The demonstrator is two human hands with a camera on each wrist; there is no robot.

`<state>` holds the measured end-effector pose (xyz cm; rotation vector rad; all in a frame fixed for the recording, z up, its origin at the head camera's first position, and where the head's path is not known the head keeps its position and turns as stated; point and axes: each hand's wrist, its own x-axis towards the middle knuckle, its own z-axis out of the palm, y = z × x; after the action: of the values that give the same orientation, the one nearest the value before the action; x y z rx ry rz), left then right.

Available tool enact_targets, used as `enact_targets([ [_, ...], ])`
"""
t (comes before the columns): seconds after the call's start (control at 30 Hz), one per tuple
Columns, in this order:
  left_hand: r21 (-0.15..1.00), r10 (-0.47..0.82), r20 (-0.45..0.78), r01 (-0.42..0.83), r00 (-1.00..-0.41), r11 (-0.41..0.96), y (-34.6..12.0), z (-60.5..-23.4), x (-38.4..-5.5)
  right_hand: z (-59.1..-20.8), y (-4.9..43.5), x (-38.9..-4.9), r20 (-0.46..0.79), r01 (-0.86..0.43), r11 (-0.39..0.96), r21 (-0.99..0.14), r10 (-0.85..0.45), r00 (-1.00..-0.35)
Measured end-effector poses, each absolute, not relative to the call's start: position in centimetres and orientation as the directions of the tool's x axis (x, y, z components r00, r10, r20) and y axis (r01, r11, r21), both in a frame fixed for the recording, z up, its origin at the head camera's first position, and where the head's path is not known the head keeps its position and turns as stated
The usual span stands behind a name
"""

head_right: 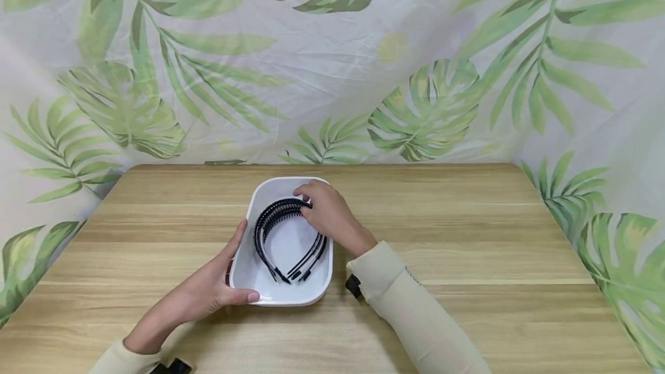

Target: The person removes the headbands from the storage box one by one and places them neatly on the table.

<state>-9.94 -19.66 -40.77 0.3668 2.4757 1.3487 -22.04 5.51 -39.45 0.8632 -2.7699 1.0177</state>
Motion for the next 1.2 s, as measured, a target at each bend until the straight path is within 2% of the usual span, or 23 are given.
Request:
enact_targets([
  [0.57, 0.845, 0.358, -0.135, 0.081, -0.924, 0.528, -19.61, -40.75, -9.90, -39.31, 5.34, -22.09, 0.230, -0.523, 0.636, -0.567, -0.488, -0.842],
  [1.2, 0.835, 0.352, -0.127, 0.092, -0.927, 0.543, -19.69, -40.90, -9.87, -39.35, 5.33, -22.35, 0.265, -0.517, 0.609, -0.602, -0.458, -0.848],
])
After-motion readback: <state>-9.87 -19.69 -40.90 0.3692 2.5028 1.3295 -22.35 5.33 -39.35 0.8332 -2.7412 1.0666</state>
